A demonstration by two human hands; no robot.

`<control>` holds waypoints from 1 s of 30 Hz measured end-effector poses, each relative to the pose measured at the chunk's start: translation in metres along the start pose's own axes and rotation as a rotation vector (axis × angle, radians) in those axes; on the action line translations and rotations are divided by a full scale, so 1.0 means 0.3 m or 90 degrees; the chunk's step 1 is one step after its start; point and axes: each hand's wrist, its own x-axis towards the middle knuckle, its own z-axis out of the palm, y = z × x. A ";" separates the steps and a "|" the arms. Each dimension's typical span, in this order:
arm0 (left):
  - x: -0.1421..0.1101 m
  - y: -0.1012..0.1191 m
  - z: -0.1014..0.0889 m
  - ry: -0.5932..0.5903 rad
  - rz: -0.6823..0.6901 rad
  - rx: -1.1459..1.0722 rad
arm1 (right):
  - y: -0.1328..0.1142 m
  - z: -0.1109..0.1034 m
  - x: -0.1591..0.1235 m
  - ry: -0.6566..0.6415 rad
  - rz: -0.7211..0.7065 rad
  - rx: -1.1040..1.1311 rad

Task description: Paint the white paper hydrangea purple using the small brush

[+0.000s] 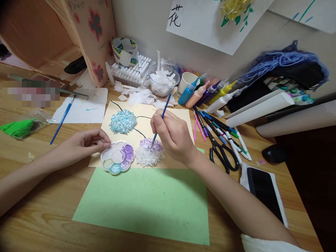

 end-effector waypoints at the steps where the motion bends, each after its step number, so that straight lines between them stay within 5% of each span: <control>1: -0.001 0.000 0.000 0.001 0.000 0.000 | 0.003 0.003 0.000 -0.009 0.004 0.000; 5: -0.003 0.001 0.000 0.002 -0.001 -0.001 | 0.016 0.008 -0.002 -0.038 0.033 0.017; 11: -0.004 -0.001 -0.002 0.002 -0.005 -0.002 | 0.036 0.000 -0.004 0.032 0.110 0.080; 20: -0.004 0.001 -0.003 0.005 0.007 0.008 | 0.023 0.032 -0.002 -0.047 0.017 0.049; 26: -0.002 0.004 -0.002 0.008 0.007 0.012 | 0.010 0.021 0.007 0.008 0.013 0.034; 30: 0.001 0.000 -0.002 0.008 0.009 0.015 | 0.007 0.022 0.003 -0.030 -0.011 0.019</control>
